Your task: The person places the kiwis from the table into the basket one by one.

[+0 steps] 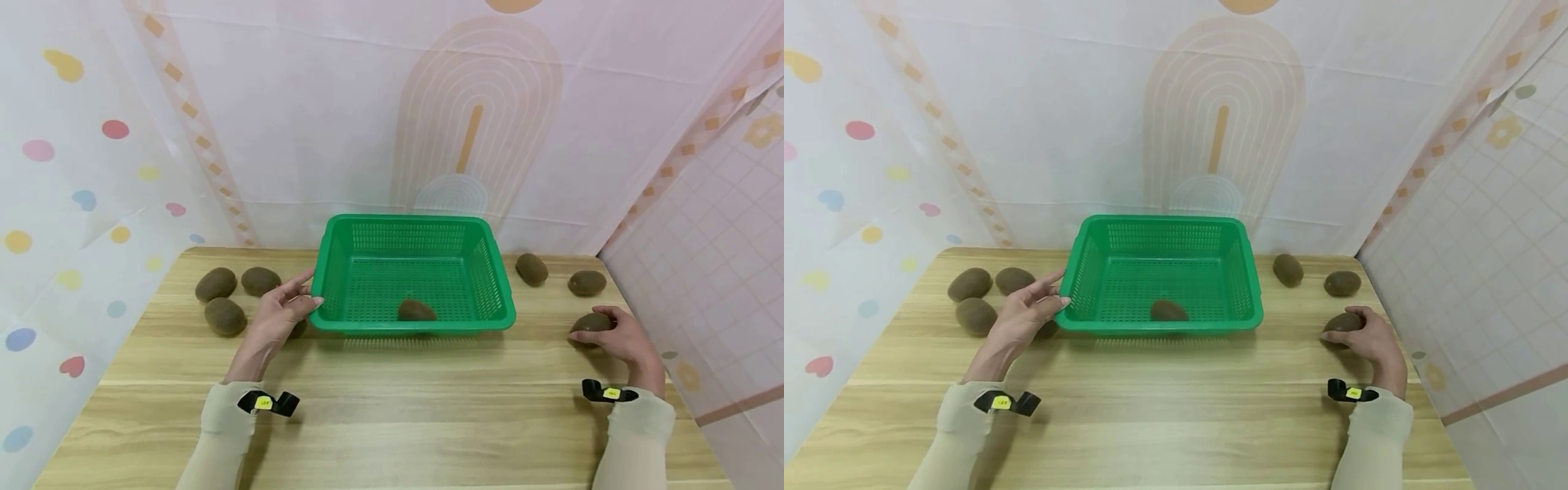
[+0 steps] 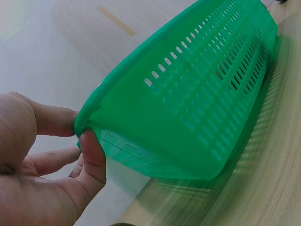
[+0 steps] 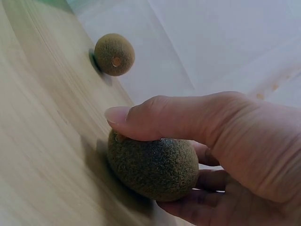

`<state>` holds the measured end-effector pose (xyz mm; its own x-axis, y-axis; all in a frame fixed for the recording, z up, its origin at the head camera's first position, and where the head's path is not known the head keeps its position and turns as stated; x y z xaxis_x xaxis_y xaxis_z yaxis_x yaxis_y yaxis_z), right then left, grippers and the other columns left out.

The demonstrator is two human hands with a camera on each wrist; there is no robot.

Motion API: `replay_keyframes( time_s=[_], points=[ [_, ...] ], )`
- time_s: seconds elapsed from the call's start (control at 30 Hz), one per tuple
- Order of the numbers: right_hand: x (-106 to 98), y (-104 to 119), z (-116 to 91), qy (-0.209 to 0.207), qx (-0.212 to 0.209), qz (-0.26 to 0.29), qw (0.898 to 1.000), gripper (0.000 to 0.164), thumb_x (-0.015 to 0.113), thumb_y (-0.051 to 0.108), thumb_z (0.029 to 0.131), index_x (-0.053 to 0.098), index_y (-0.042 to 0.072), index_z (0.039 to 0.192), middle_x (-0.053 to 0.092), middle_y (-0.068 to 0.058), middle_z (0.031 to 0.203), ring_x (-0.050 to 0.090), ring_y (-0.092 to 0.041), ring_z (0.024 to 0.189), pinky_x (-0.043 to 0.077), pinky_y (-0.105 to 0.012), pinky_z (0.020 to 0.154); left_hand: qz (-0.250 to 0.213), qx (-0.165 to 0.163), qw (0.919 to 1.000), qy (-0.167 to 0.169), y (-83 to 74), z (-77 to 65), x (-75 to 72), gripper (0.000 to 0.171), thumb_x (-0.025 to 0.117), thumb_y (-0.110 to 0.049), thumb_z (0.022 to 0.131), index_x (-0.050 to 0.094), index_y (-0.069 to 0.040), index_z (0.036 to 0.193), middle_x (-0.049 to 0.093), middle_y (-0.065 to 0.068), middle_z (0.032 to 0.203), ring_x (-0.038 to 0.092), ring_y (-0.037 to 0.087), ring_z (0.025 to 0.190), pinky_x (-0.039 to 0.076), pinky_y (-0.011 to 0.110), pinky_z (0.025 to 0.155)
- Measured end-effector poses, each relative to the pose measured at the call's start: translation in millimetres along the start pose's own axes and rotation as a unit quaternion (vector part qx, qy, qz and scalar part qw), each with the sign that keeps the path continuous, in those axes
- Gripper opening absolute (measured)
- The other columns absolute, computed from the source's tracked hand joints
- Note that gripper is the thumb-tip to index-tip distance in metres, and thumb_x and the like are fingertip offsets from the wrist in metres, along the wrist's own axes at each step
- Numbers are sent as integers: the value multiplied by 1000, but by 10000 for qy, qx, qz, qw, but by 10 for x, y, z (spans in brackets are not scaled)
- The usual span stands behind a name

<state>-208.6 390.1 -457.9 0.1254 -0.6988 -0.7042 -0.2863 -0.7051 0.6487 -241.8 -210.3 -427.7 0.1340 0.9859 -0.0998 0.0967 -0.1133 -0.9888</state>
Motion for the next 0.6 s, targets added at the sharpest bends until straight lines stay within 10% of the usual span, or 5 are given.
replay_keyframes(
  time_s=[0.6],
  points=[
    [-30, 33, 12, -62, 30, 103, 9999, 103, 76, 56, 88, 26, 1, 161, 23, -37, 161, 29, -56, 143, 34, -66, 110, -7, 35, 10000, -6, 5, 4, -2, 67, 66, -12, 100, 37, -11, 160, 56, -2, 115, 62, -2, 96, 52, 14, 86]
  ],
)
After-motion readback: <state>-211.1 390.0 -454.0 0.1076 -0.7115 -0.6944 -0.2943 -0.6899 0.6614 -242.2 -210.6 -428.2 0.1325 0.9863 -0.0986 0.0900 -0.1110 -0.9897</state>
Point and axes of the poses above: each hand's wrist, its own z-axis towards the middle knuckle, its own x-axis out of the palm, y = z × x, the point moved 6 cm from there along z, towards the middle knuckle
